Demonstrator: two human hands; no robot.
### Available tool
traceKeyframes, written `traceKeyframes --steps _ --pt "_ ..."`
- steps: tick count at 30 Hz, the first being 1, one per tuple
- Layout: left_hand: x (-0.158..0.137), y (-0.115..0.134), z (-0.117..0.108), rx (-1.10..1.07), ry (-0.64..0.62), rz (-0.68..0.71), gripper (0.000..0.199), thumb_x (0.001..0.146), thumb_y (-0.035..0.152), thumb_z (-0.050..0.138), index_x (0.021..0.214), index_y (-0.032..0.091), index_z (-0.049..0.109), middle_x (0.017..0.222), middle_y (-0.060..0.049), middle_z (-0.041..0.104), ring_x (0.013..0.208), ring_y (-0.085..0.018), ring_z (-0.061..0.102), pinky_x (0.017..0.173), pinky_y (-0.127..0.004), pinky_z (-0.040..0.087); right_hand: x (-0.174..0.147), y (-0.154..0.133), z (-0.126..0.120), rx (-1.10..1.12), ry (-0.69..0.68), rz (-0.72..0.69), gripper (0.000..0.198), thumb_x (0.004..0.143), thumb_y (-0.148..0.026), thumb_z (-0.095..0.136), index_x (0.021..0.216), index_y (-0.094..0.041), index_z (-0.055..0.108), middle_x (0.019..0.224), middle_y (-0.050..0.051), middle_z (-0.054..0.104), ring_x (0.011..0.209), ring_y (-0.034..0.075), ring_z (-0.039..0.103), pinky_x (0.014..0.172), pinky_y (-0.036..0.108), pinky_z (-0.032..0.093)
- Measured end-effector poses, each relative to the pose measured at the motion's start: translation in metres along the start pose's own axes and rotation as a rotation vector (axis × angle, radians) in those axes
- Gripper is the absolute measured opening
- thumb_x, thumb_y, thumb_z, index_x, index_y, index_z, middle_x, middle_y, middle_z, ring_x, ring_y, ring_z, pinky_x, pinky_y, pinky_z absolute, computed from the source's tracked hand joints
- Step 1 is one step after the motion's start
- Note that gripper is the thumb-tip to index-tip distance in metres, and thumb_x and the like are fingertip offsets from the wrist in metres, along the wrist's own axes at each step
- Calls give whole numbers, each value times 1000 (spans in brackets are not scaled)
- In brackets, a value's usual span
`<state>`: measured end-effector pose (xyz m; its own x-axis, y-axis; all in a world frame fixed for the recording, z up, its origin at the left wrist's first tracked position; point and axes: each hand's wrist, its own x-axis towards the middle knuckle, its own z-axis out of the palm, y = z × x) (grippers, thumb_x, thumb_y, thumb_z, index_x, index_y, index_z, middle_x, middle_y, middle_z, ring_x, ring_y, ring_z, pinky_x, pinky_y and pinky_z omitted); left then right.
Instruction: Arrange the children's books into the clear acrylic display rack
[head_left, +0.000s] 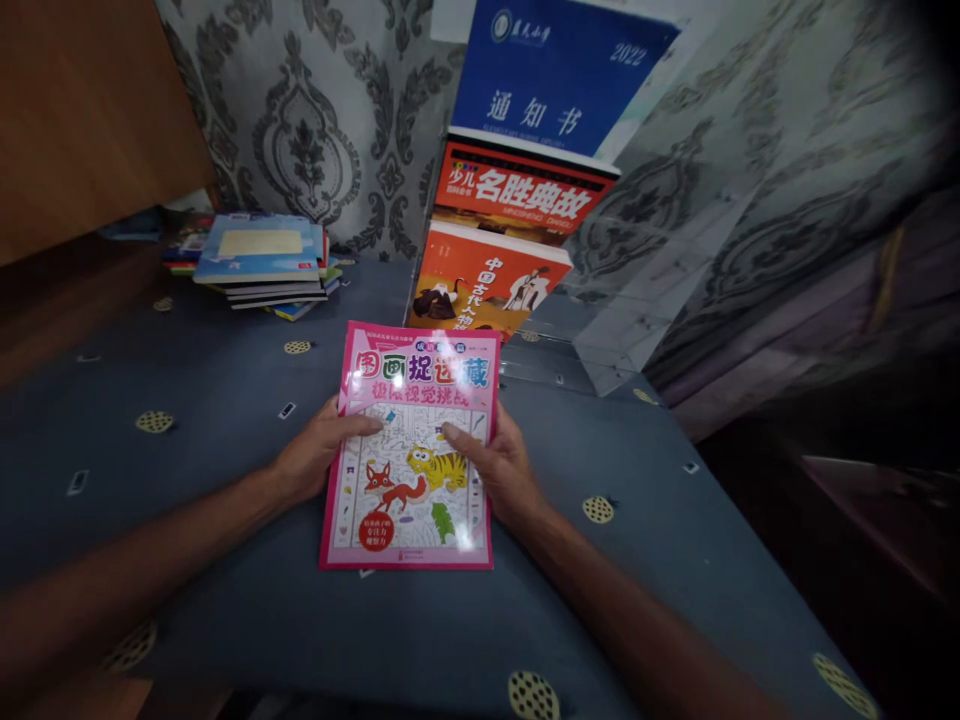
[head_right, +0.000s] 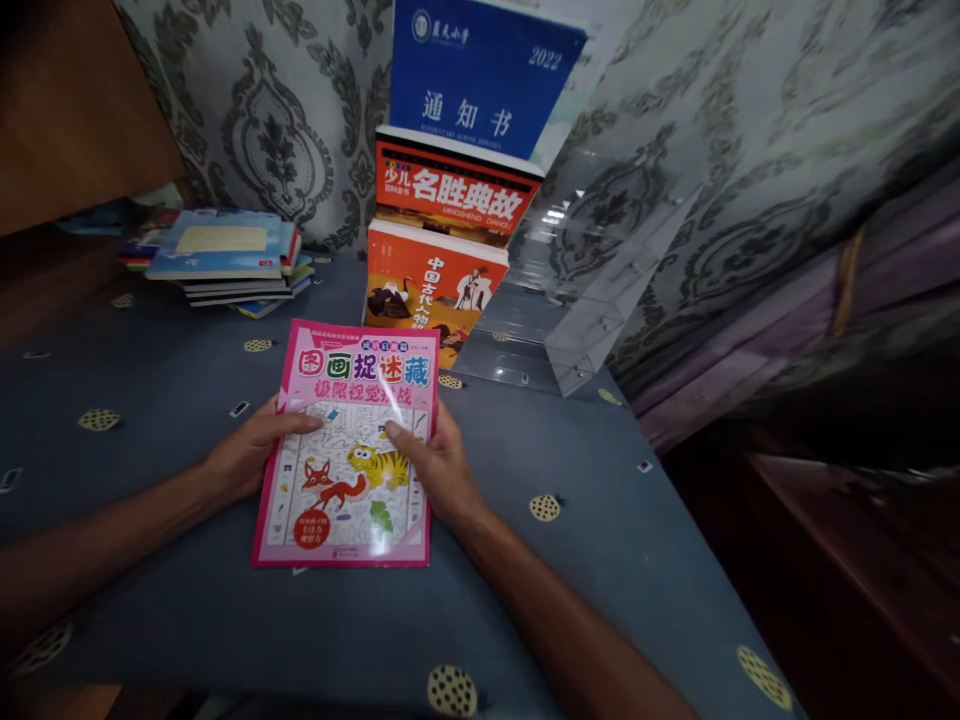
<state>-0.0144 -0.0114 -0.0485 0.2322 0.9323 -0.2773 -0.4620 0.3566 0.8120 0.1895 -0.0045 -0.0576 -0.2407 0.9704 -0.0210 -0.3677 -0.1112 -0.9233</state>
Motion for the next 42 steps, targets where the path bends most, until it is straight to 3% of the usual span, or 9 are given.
traceKeyframes --steps 5,8,15,19,22,30,42 --pt "-3 -3 3 -14 -204 -33 53 65 16 83 116 13 66 101 -13 80 88 -31 77 81 -41 63 3 -12 -1 -61 116 -107 45 72 -34 84 108 -25 58 102 4 78 84 25 77 77 44 66" --pt "-5 -7 5 54 -246 -17 50 69 18 84 116 13 68 105 -13 80 91 -30 77 82 -40 62 3 -15 -3 -115 140 -198 44 75 -37 82 111 -26 59 103 4 78 87 25 77 79 44 66" --pt "-5 -5 4 158 -192 106 42 70 26 83 110 14 73 105 -13 80 92 -30 77 85 -43 62 -4 -11 -4 -261 116 -330 43 83 -47 77 115 -23 63 109 7 78 93 26 76 83 45 66" --pt "-2 2 3 251 -60 278 41 68 32 84 103 13 75 105 -12 80 97 -31 76 95 -46 59 -8 -5 -4 -442 -47 -382 40 91 -51 67 119 -23 69 114 8 77 105 28 74 93 47 62" --pt "0 5 3 290 22 327 43 66 36 86 101 13 75 104 -12 80 99 -32 75 96 -48 59 -6 5 -8 -587 -119 -458 38 97 -47 59 125 -24 69 124 8 74 115 26 69 104 47 56" --pt "3 1 -2 310 50 268 57 60 41 89 108 15 75 115 -13 78 110 -36 72 103 -53 55 2 13 -12 -578 -110 -307 43 95 -50 61 128 -24 69 127 8 73 113 28 71 101 50 57" --pt "3 -1 -4 425 103 287 73 57 55 90 117 17 74 115 -12 78 111 -36 72 105 -54 52 3 7 -12 -558 -131 -277 45 92 -55 61 122 -22 71 120 7 76 109 26 72 99 46 58"
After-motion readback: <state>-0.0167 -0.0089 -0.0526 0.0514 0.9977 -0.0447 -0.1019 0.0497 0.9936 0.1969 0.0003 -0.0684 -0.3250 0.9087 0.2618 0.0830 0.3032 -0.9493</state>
